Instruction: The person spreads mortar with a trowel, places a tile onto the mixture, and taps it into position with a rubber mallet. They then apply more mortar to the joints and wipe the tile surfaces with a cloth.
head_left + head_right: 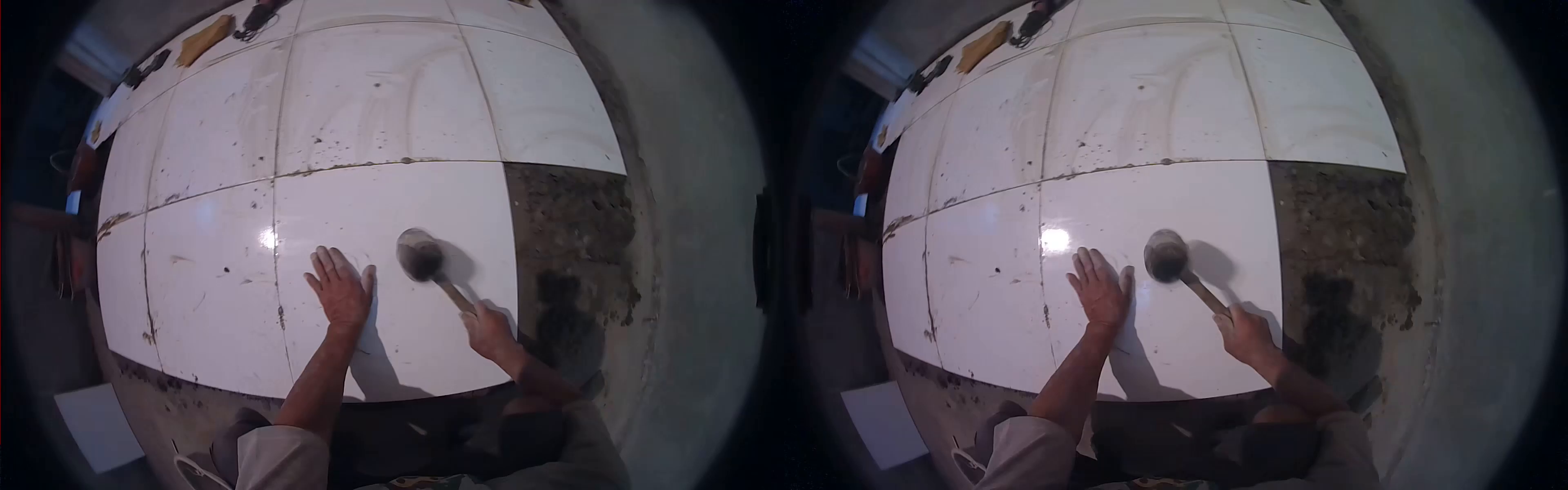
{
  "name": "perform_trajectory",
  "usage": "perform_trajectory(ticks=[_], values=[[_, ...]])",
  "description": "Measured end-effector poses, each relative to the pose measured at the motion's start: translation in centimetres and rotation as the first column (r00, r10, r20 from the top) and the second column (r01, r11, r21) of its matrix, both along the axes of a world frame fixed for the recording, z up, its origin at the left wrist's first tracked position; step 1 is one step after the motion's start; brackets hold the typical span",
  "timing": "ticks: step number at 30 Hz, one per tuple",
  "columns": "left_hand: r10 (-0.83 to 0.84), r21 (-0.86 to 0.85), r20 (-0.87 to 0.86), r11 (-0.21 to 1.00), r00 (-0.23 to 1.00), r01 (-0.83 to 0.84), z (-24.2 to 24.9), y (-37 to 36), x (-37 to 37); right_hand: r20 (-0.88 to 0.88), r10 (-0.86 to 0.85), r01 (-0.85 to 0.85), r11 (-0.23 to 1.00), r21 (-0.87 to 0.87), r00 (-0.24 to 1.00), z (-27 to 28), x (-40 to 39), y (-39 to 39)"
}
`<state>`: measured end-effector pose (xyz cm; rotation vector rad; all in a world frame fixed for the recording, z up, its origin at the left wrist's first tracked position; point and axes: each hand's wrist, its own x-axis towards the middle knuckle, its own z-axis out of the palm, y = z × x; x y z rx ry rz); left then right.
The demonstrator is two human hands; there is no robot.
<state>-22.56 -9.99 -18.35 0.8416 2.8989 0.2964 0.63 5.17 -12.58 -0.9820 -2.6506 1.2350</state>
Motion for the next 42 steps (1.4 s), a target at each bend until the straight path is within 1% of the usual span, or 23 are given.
perform_trajectory(ticks=[2,3,6,9,10,11,13,14,15,17,18,20,23,25,26,29,31,34,37,38,39,40,42], values=[[-0.027,0.016,0.002,1.000,1.000,0.027,-0.1,-0.3,0.2,0.061,0.016,-0.015,1.000,-0.019,0.998,-2.3,0.3,0.1],[-0.009,0.027,-0.004,1.000,1.000,0.009,-0.3,0.0,0.0,0.060,0.009,-0.009,1.000,0.001,0.998,-0.6,-0.8,0.9],[-0.046,-0.004,-0.032,0.999,0.998,0.046,-0.6,-0.9,0.3,-0.185,0.077,-0.105,0.983,-0.148,0.980,3.3,-1.8,0.5],[-0.044,-0.004,-0.080,0.999,0.996,0.044,-1.0,-0.3,0.0,-0.194,0.093,-0.110,0.991,-0.081,0.977,3.0,-2.5,0.0],[-0.037,0.027,-0.105,0.999,0.994,0.040,-1.3,-0.3,0.0,-0.058,0.117,-0.118,0.993,-0.010,0.991,0.9,-2.4,-0.1],[-0.030,0.058,-0.128,0.998,0.991,0.038,-1.5,-0.5,0.0,-0.054,0.113,-0.114,0.993,-0.016,0.992,-0.1,-2.4,-0.3],[-0.024,0.088,-0.112,0.996,0.993,0.034,-1.8,-0.5,-0.1,0.167,0.117,-0.131,0.988,0.076,0.979,-1.6,-2.8,-0.2],[-0.011,0.113,-0.095,0.993,0.995,0.021,-1.8,-0.7,-0.2,0.038,0.150,-0.152,0.987,0.056,0.988,-0.3,-3.1,0.0],[0.014,0.104,-0.097,0.995,0.995,-0.004,-1.7,-0.6,-0.4,0.035,0.176,-0.177,0.983,0.047,0.984,0.9,-3.7,0.1],[0.032,0.158,0.046,0.987,0.998,-0.039,-1.1,-0.8,-0.5,-0.077,0.178,-0.180,0.983,-0.022,0.981,3.1,-4.9,-0.5],[0.106,0.194,0.036,0.975,0.994,-0.111,-0.9,-0.5,-0.7,-0.194,0.180,-0.188,0.982,-0.028,0.964,3.6,-5.2,-0.5],[0.250,0.192,-0.045,0.952,0.967,-0.237,-1.5,-0.6,-0.3,-0.261,0.207,-0.236,0.968,-0.087,0.943,5.3,-6.2,-0.6],[0.278,0.154,-0.012,0.950,0.961,-0.273,-0.8,-0.6,-0.2,-0.356,0.210,-0.275,0.951,-0.142,0.911,5.2,-7.6,-1.2],[0.246,0.208,-0.086,0.952,0.965,-0.224,-1.7,-0.8,-0.2,-0.110,0.265,-0.266,0.964,0.003,0.958,1.7,-8.3,-1.7],[0.261,0.204,-0.082,0.949,0.962,-0.241,-1.7,-0.6,-0.2,0.098,0.275,-0.280,0.958,0.051,0.957,0.5,-9.2,-1.9],[0.268,0.182,-0.084,0.951,0.960,-0.250,-1.4,-0.2,-0.9,0.012,0.302,-0.302,0.950,0.084,0.953,0.5,-9.8,-1.8],[0.276,0.181,-0.063,0.948,0.959,-0.261,-1.6,-0.5,-0.3,0.002,0.310,-0.310,0.951,-0.010,0.951,2.4,-9.8,-2.3],[0.247,0.161,-0.065,0.959,0.967,-0.234,-1.5,-0.6,-0.4,-0.259,0.296,-0.313,0.949,-0.026,0.919,4.5,-10.3,-2.2],[0.252,0.129,-0.043,0.961,0.967,-0.245,-1.0,-0.4,-0.6,-0.324,0.256,-0.267,0.964,0.010,0.911,2.9,-10.4,-2.6],[0.262,0.113,-0.038,0.960,0.964,-0.256,-0.9,-0.5,-0.4,-0.196,0.234,-0.225,0.972,0.068,0.952,1.4,-10.6,-2.5],[0.267,0.130,-0.097,0.958,0.959,-0.254,-1.5,-0.5,-0.5,0.024,0.273,-0.274,0.953,0.132,0.962,0.7,-11.6,-2.3],[0.277,0.158,-0.076,0.952,0.958,-0.263,-1.9,-0.5,-0.3,0.064,0.263,-0.269,0.955,0.124,0.963,-0.7,-11.8,-2.0],[0.288,0.198,-0.066,0.942,0.955,-0.270,-1.3,0.0,-1.0,0.092,0.252,-0.263,0.956,0.128,0.963,0.2,-13.4,-1.5]])
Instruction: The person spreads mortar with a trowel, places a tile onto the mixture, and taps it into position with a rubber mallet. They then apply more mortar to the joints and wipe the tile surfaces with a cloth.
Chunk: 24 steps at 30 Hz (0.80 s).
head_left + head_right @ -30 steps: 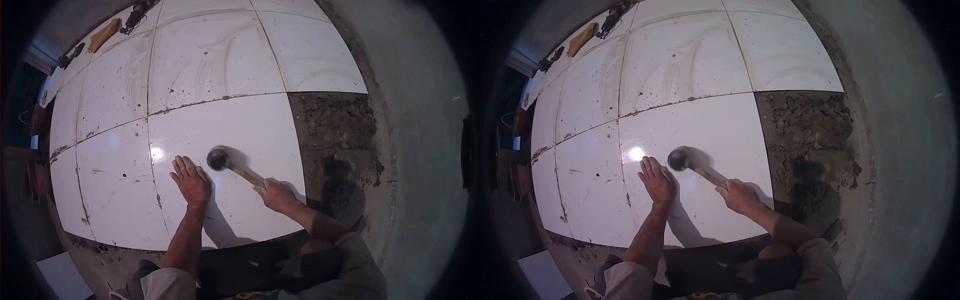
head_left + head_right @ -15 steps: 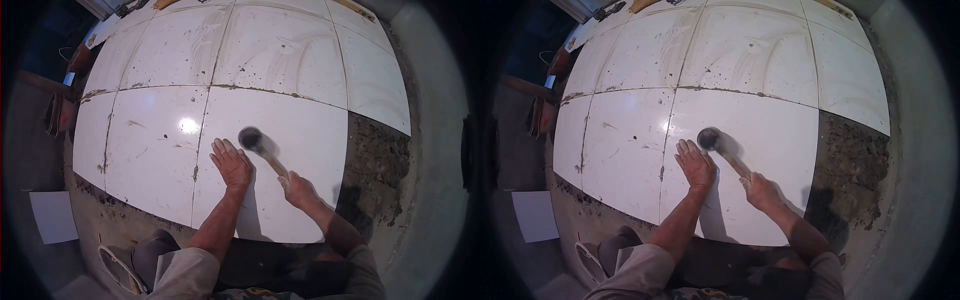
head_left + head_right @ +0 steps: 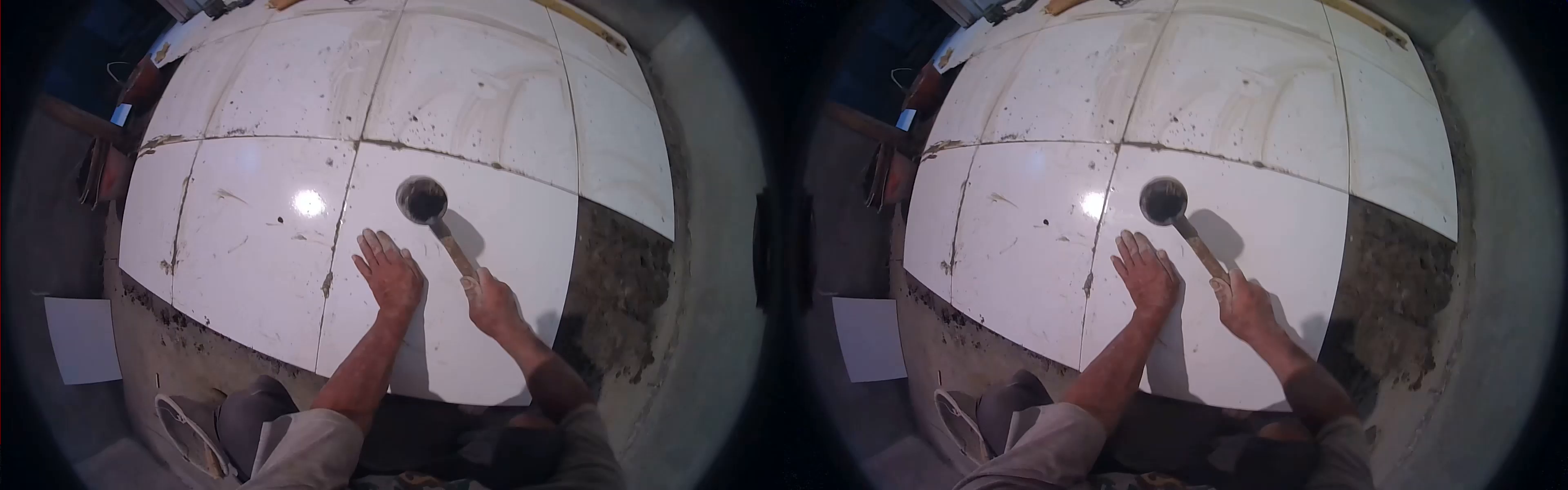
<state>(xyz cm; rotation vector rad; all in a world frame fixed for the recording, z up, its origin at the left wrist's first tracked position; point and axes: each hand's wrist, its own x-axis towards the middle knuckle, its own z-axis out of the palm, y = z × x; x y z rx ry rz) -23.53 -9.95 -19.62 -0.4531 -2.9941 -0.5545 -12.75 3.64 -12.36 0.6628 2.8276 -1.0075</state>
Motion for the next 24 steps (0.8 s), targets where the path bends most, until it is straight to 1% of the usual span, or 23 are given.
perform_trajectory(ticks=[2,3,5,6,8,9,10,11,12,14,15,17,18,19,21,22,24], values=[[0.007,-0.019,0.042,1.000,0.999,-0.006,0.0,-0.4,0.7,-0.143,0.008,-0.029,0.989,-0.144,0.990,2.6,0.2,-0.3],[0.007,-0.017,0.041,1.000,0.999,-0.007,0.0,-0.4,0.8,-0.144,0.009,-0.030,0.989,-0.142,0.990,3.5,0.3,-0.3],[0.013,-0.036,0.027,0.999,1.000,-0.012,0.1,-0.3,0.7,-0.255,-0.054,-0.042,0.934,-0.355,0.966,4.5,0.3,-0.4],[0.020,-0.038,0.024,0.999,1.000,-0.019,0.1,-0.3,0.5,-0.258,-0.048,-0.049,0.933,-0.357,0.965,4.0,0.1,-0.5],[0.023,-0.057,0.053,0.998,0.998,-0.020,-0.2,-0.3,0.6,-0.337,-0.055,-0.010,0.982,-0.189,0.940,1.4,0.2,-0.9],[0.020,-0.058,0.058,0.998,0.998,-0.017,-0.1,-0.5,0.6,-0.152,-0.036,0.018,0.993,-0.117,0.988,0.1,0.0,-0.8],[0.022,-0.055,0.059,0.998,0.998,-0.019,0.1,-0.4,0.6,-0.057,-0.011,0.008,0.998,-0.058,0.998,-1.7,-0.3,-0.7],[0.021,-0.049,0.059,0.999,0.998,-0.018,0.3,-0.3,0.7,0.039,0.004,-0.005,1.000,0.002,0.999,-1.5,-1.0,-0.7],[0.007,-0.018,0.043,1.000,0.999,-0.006,0.2,-0.4,0.7,0.032,-0.002,0.002,1.000,0.010,0.999,-0.7,-1.3,-0.5],[0.010,-0.029,0.037,1.000,0.999,-0.009,0.0,-0.3,0.4,-0.085,0.012,-0.020,0.996,-0.090,0.996,1.8,-1.5,-0.7],[0.012,-0.040,0.039,0.999,0.999,-0.011,0.0,-0.4,0.7,-0.078,0.011,-0.019,0.996,-0.092,0.997,2.5,-0.9,-0.9],[0.020,-0.061,0.054,0.998,0.998,-0.017,0.3,-0.2,0.6,-0.252,-0.025,-0.028,0.979,-0.204,0.967,3.5,-0.6,-0.8],[0.024,-0.060,0.041,0.998,0.999,-0.021,0.1,-0.3,0.6,-0.296,-0.036,-0.034,0.973,-0.229,0.954,3.7,-0.2,-1.0],[0.023,-0.062,0.030,0.998,0.999,-0.021,-0.1,-0.3,0.7,-0.293,-0.041,-0.029,0.972,-0.232,0.955,3.0,0.3,-1.1],[0.011,-0.064,0.019,0.998,1.000,-0.010,-0.8,-0.5,0.6,-0.326,-0.038,-0.002,0.993,-0.122,0.945,0.4,1.0,-1.1],[0.015,-0.062,0.023,0.998,1.000,-0.014,-0.6,-0.5,0.6,-0.061,-0.019,0.019,1.000,-0.001,0.998,-0.4,0.7,-0.9],[0.026,-0.046,0.061,0.999,0.998,-0.023,0.1,-0.3,0.7,-0.045,-0.016,0.016,1.000,-0.016,0.999,-0.2,1.0,-0.9]])
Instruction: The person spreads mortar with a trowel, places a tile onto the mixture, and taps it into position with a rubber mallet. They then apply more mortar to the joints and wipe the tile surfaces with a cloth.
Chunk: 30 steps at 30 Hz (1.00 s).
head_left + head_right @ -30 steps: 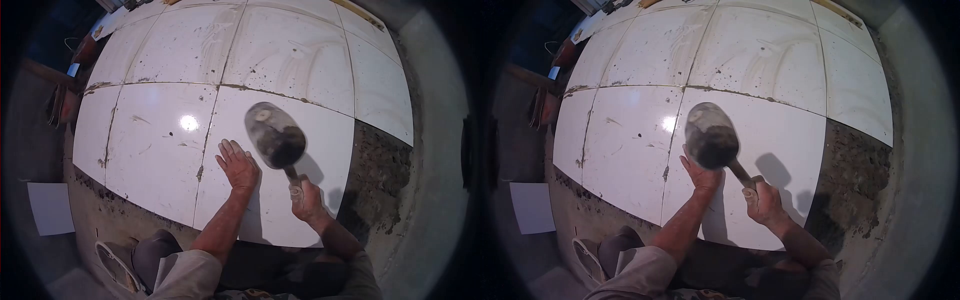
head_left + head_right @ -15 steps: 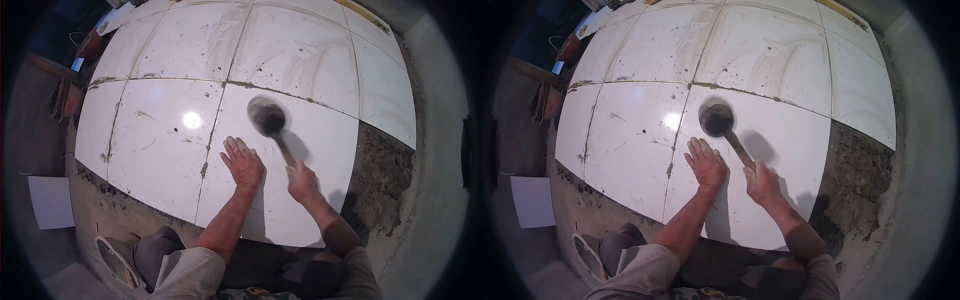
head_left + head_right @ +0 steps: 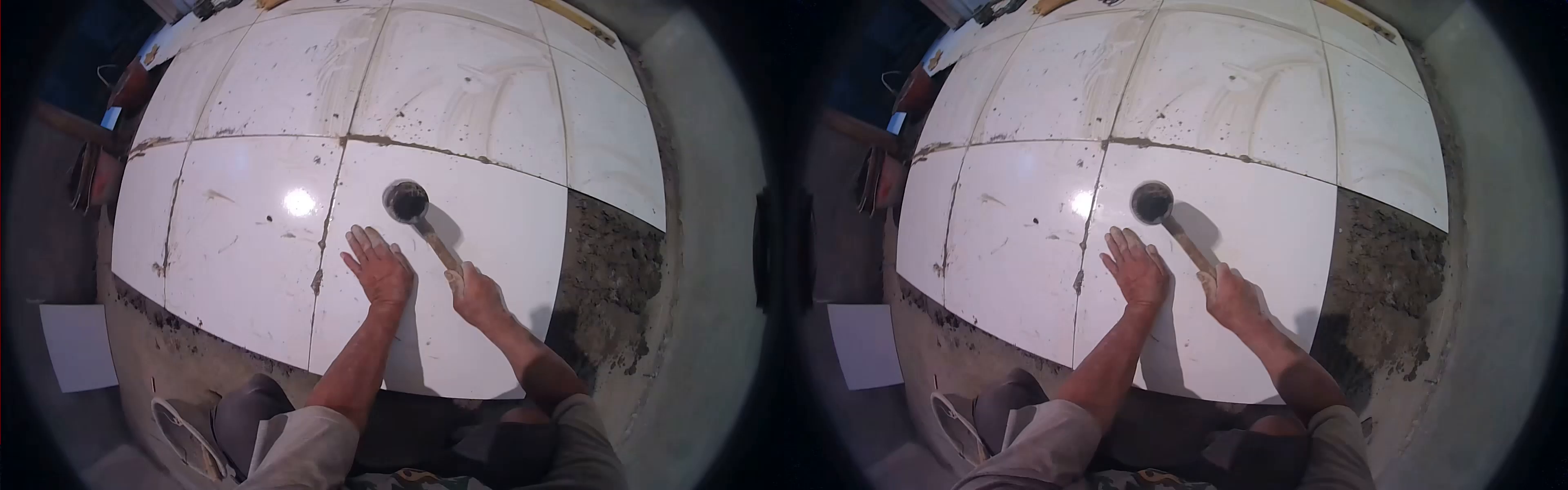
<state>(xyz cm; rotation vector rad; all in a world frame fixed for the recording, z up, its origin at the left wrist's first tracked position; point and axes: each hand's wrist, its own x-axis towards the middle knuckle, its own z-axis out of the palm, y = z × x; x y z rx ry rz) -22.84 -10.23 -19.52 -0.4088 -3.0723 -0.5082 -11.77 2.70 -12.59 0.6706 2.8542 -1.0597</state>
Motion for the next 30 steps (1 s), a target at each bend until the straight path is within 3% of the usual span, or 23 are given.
perform_trajectory(ticks=[3,6,15,17,23,25,27,30], values=[[-0.021,-0.017,-0.040,1.000,0.999,0.021,-0.1,-0.1,-0.1,0.013,0.029,-0.028,0.996,-0.082,0.999,1.0,0.4,-0.2],[-0.010,-0.014,-0.045,1.000,0.999,0.009,-0.6,-0.1,0.1,-0.200,0.055,-0.067,0.996,-0.052,0.978,1.3,1.4,-0.1],[-0.024,0.024,-0.034,0.999,0.999,0.025,-0.2,-0.1,0.1,-0.090,-0.025,0.012,0.990,-0.141,0.996,-1.0,5.8,-0.1],[-0.044,-0.061,-0.079,0.997,0.996,0.039,-0.4,-0.3,0.2,-0.078,-0.062,0.051,0.988,-0.145,0.995,-1.3,7.0,0.2],[-0.012,-0.066,-0.048,0.998,0.999,0.009,0.0,0.1,0.2,0.010,-0.100,0.101,0.983,-0.153,0.995,-0.9,10.5,0.5],[-0.019,-0.090,-0.005,0.996,1.000,0.019,0.4,0.2,0.4,-0.048,-0.117,0.109,0.983,-0.148,0.992,-0.8,11.1,0.2],[-0.061,-0.102,-0.110,0.993,0.992,0.050,-1.1,-0.5,0.0,-0.100,-0.111,0.091,0.978,-0.187,0.989,0.1,11.3,0.1],[-0.133,-0.156,-0.116,0.981,0.984,0.115,-0.7,-1.9,-0.8,-0.112,-0.063,0.034,0.968,-0.248,0.992,0.7,11.9,-0.3]])
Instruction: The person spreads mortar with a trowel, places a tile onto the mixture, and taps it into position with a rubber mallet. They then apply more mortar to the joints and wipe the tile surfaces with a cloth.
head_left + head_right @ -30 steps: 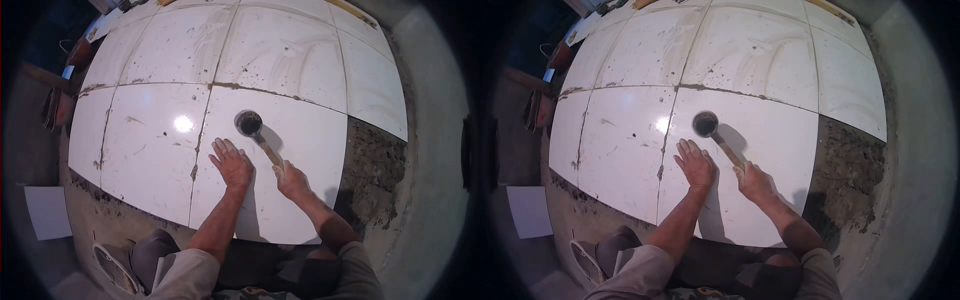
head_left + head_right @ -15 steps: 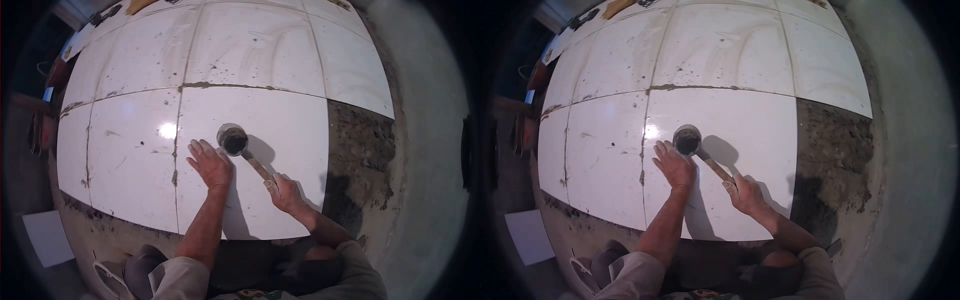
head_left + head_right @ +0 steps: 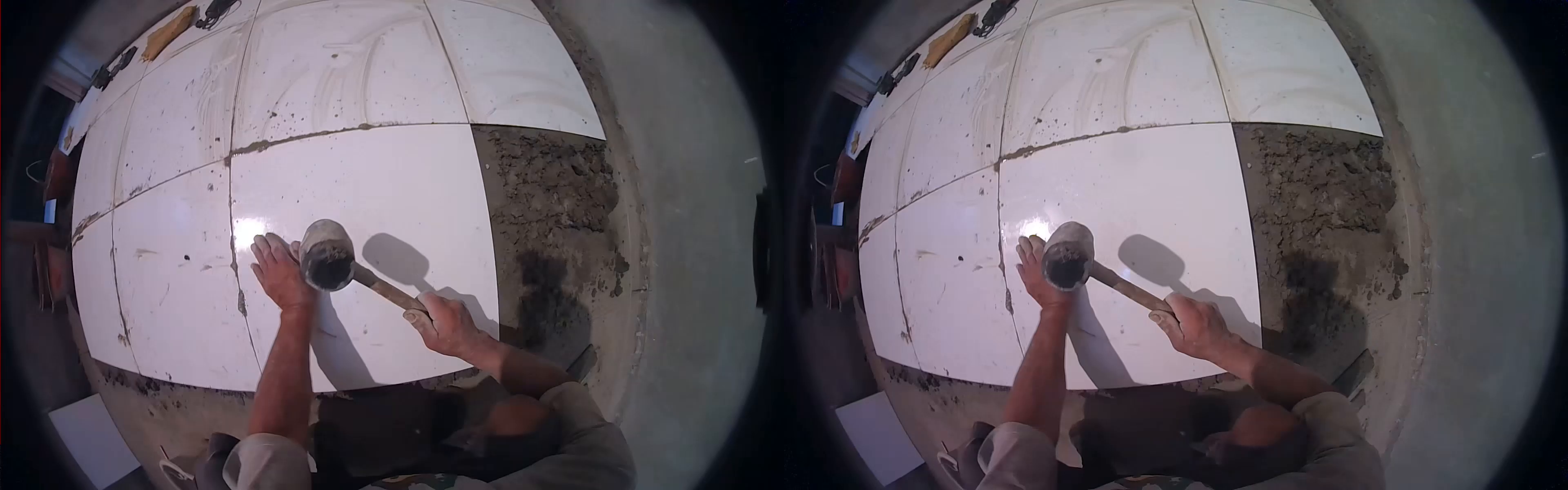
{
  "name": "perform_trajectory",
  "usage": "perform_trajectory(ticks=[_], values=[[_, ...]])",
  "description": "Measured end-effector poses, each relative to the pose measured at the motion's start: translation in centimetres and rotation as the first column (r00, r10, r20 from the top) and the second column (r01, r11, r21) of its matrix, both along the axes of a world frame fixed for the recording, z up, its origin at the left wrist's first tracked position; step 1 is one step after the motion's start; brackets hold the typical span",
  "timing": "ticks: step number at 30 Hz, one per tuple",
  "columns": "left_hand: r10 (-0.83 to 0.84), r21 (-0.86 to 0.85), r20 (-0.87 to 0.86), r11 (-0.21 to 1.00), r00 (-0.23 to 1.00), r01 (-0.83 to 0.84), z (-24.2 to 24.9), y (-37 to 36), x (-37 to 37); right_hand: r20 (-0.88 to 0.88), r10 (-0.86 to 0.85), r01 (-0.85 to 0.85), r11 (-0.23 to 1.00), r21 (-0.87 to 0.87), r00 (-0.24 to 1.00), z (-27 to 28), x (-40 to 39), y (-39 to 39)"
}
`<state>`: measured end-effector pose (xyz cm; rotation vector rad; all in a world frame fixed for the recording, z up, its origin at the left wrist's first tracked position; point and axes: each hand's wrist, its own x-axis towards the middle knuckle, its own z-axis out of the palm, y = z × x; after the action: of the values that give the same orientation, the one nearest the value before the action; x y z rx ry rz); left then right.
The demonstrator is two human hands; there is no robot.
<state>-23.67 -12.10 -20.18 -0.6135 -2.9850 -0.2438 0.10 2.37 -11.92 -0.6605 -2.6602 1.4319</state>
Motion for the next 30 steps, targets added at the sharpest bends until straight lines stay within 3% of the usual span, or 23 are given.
perform_trajectory(ticks=[1,3,4,5,6,7,8,9,12,15,17,19,20,22,24,25,26,27,28,29,30], values=[[0.007,-0.011,0.001,1.000,1.000,-0.007,0.4,-0.5,-0.4,0.001,0.007,-0.007,1.000,-0.011,1.000,-0.4,0.3,-0.1],[-0.085,0.079,0.294,0.995,0.952,0.064,3.4,-1.1,-1.8,0.093,0.029,-0.041,0.990,0.136,0.995,-2.4,1.2,-0.9],[-0.162,0.147,0.087,0.978,0.983,0.148,1.0,-2.3,-2.6,0.133,0.031,-0.062,0.969,0.239,0.991,-3.6,1.5,-1.5],[-0.217,0.176,-0.114,0.956,0.969,0.235,-1.5,-4.1,-3.1,0.232,0.065,-0.106,0.980,0.168,0.971,-4.2,1.4,-1.8],[-0.173,0.146,0.230,0.979,0.958,0.141,3.0,-3.2,-2.6,0.303,0.087,-0.125,0.986,0.107,0.949,-4.1,1.4,-1.8],[-0.038,0.412,0.493,0.890,0.869,-0.194,2.4,-3.6,-2.8,0.233,0.065,-0.101,0.984,0.145,0.970,-3.5,1.4,-2.2],[-0.161,0.302,0.252,0.950,0.954,0.080,1.7,-4.9,-3.3,0.120,0.091,-0.104,0.988,0.113,0.989,-2.3,1.2,-2.0],[-0.244,0.284,0.148,0.939,0.958,0.195,1.1,-6.1,-3.6,0.101,0.069,-0.078,0.993,0.083,0.992,-2.2,1.7,-2.3],[-0.291,0.208,0.206,0.946,0.934,0.249,2.0,-6.9,-4.4,0.061,0.115,-0.114,0.993,-0.022,0.991,-0.8,3.6,-2.3],[-0.401,0.316,0.314,0.899,0.861,0.303,2.5,-8.6,-2.6,0.023,0.163,-0.159,0.981,-0.113,0.986,-0.4,6.2,-2.7],[-0.414,0.220,0.341,0.908,0.844,0.356,3.2,-11.3,-1.3,-0.006,0.205,-0.203,0.963,-0.176,0.979,-0.2,5.6,-4.0],[-0.358,0.131,0.408,0.933,0.840,0.334,4.2,-13.5,0.9,0.125,0.238,-0.206,0.952,-0.228,0.963,-1.0,5.8,-5.0],[-0.364,0.099,0.357,0.931,0.860,0.352,4.4,-14.8,1.9,0.267,0.267,-0.206,0.950,-0.236,0.926,-1.0,5.5,-5.4],[-0.355,0.056,0.303,0.933,0.884,0.355,4.7,-18.0,3.5,0.279,0.293,-0.234,0.946,-0.226,0.914,-2.3,5.7,-5.8],[-0.209,0.032,0.169,0.978,0.963,0.207,5.4,-21.0,4.8,0.288,0.329,-0.274,0.937,-0.216,0.899,-2.6,5.0,-5.9],[0.008,0.190,0.063,0.982,0.998,-0.020,5.1,-22.6,5.7,0.324,0.314,-0.252,0.943,-0.219,0.893,-2.3,4.6,-6.1],[0.238,0.364,-0.009,0.905,0.971,-0.219,4.9,-23.8,6.6,0.360,0.295,-0.228,0.949,-0.217,0.885,-2.1,4.3,-6.2],[0.252,0.363,-0.008,0.902,0.968,-0.232,5.1,-24.1,7.9,0.361,0.308,-0.241,0.946,-0.218,0.880,-2.2,4.0,-6.2],[0.475,0.431,0.202,0.742,0.856,-0.514,5.5,-24.4,9.6,0.368,0.306,-0.241,0.947,-0.213,0.878,-2.6,4.1,-6.3],[0.624,0.426,0.415,0.509,0.662,-0.748,5.7,-24.6,11.4,0.377,0.303,-0.239,0.948,-0.209,0.875,-2.9,4.3,-6.5],[0.602,0.434,0.539,0.401,0.589,-0.807,4.5,-25.2,13.5,0.382,0.312,-0.247,0.946,-0.209,0.870,-3.3,4.9,-6.7]])
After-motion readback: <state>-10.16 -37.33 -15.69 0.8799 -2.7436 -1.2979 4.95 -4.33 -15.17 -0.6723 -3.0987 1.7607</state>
